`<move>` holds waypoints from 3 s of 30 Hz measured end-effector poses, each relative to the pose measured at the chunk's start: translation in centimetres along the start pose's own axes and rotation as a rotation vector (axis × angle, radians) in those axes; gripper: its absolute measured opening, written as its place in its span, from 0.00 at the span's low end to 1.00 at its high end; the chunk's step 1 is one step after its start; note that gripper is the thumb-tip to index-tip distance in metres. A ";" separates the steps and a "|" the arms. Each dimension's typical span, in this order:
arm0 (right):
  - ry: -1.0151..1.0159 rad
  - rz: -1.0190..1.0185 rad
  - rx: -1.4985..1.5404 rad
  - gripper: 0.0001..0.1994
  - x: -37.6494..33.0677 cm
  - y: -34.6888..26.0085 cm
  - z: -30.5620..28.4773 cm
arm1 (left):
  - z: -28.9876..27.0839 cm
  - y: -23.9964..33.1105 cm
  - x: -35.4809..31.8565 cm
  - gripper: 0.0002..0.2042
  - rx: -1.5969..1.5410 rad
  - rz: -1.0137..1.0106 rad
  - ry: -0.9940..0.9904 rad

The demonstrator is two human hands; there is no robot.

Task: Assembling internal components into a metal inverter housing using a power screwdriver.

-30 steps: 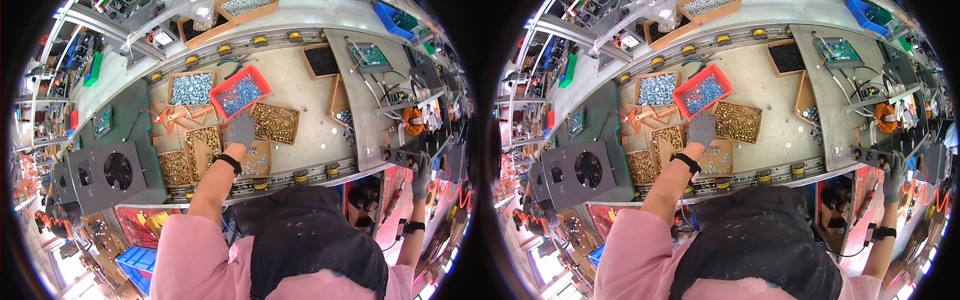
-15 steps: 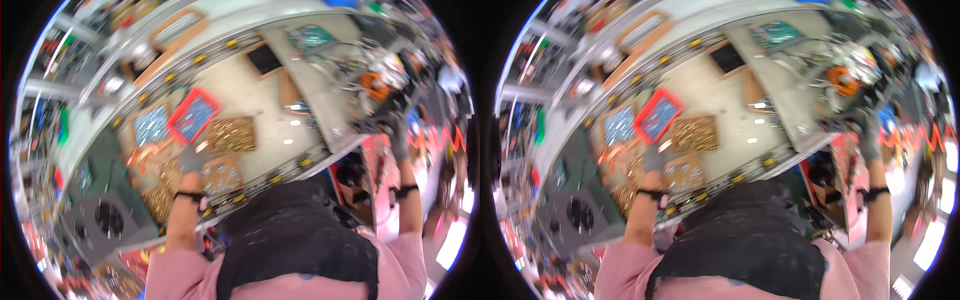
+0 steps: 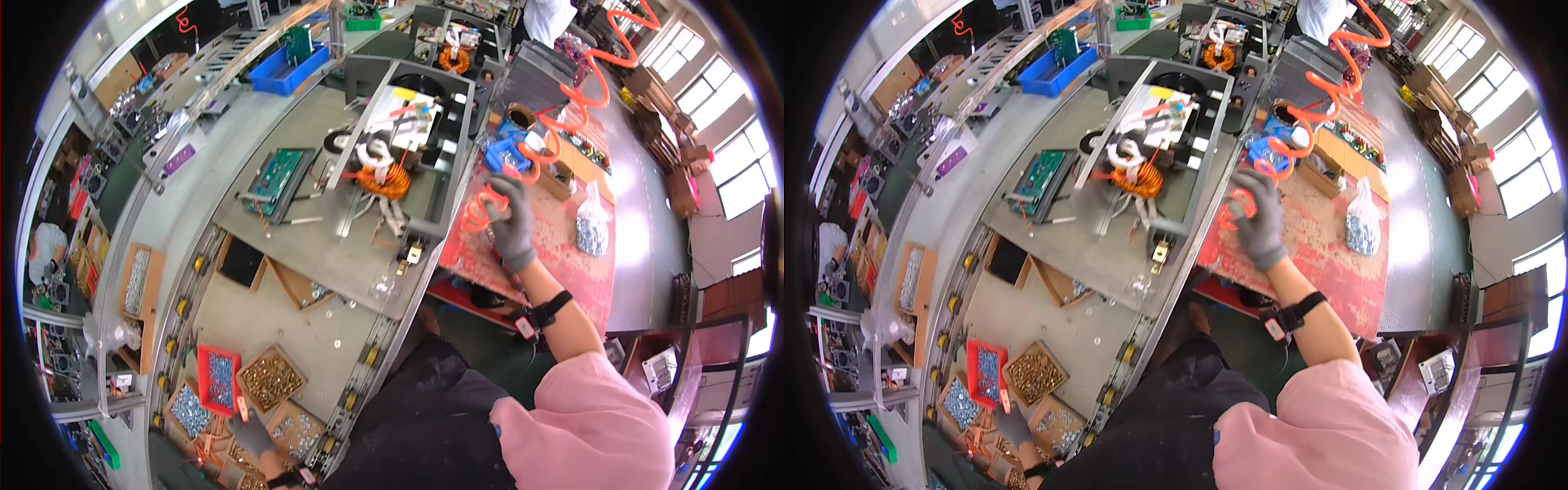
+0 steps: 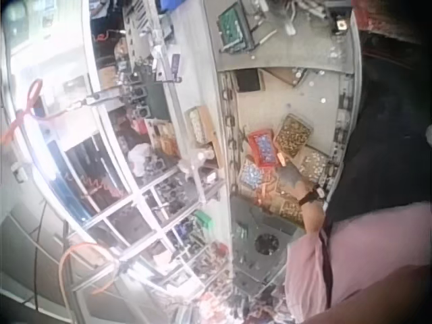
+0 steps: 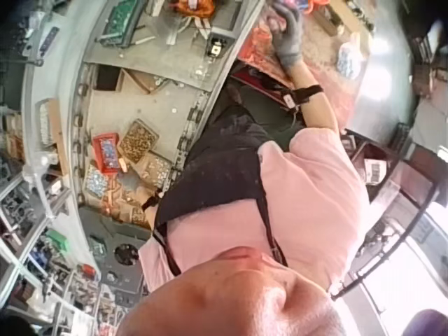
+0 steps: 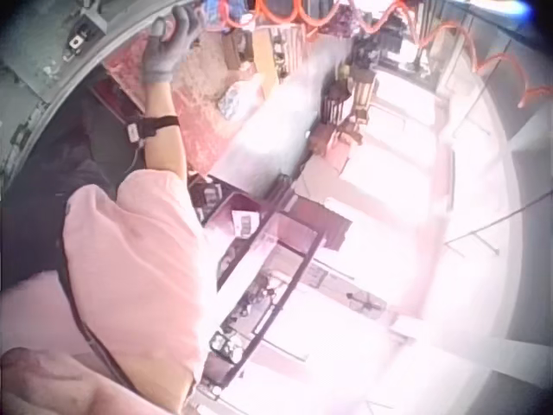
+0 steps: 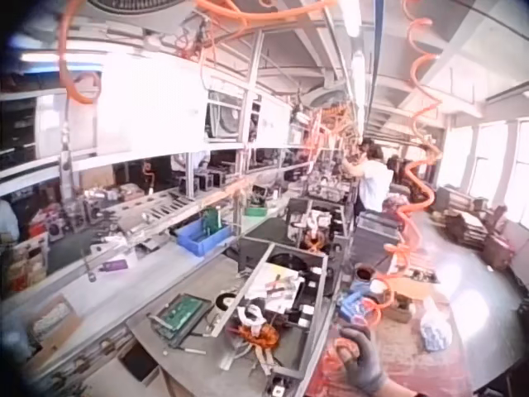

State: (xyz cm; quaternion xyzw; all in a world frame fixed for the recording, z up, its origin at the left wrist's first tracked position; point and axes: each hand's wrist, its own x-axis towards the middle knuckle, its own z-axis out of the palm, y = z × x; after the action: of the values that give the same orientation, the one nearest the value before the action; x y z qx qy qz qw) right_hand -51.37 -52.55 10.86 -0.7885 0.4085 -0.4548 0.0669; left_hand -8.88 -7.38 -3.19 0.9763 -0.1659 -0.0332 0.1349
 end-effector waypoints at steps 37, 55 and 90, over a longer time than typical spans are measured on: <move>-0.229 0.246 0.266 0.15 -5.0 9.0 7.8 | -12.4 -6.8 -19.0 0.14 0.103 -0.865 0.263; 0.015 0.147 0.162 0.17 -14.2 -19.4 0.3 | -8.1 -34.4 -14.6 0.18 0.227 -0.614 0.082; -0.986 -0.520 0.569 0.13 -27.0 -55.4 35.0 | -4.0 -22.0 -14.2 0.21 -0.109 -0.226 -0.167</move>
State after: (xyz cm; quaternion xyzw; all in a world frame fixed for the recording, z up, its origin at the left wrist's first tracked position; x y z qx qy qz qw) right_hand 1.22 -6.42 -0.79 -0.9307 -0.0125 -0.1298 0.3419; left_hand -14.91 18.32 -5.03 0.9739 -0.0635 -0.1383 0.1686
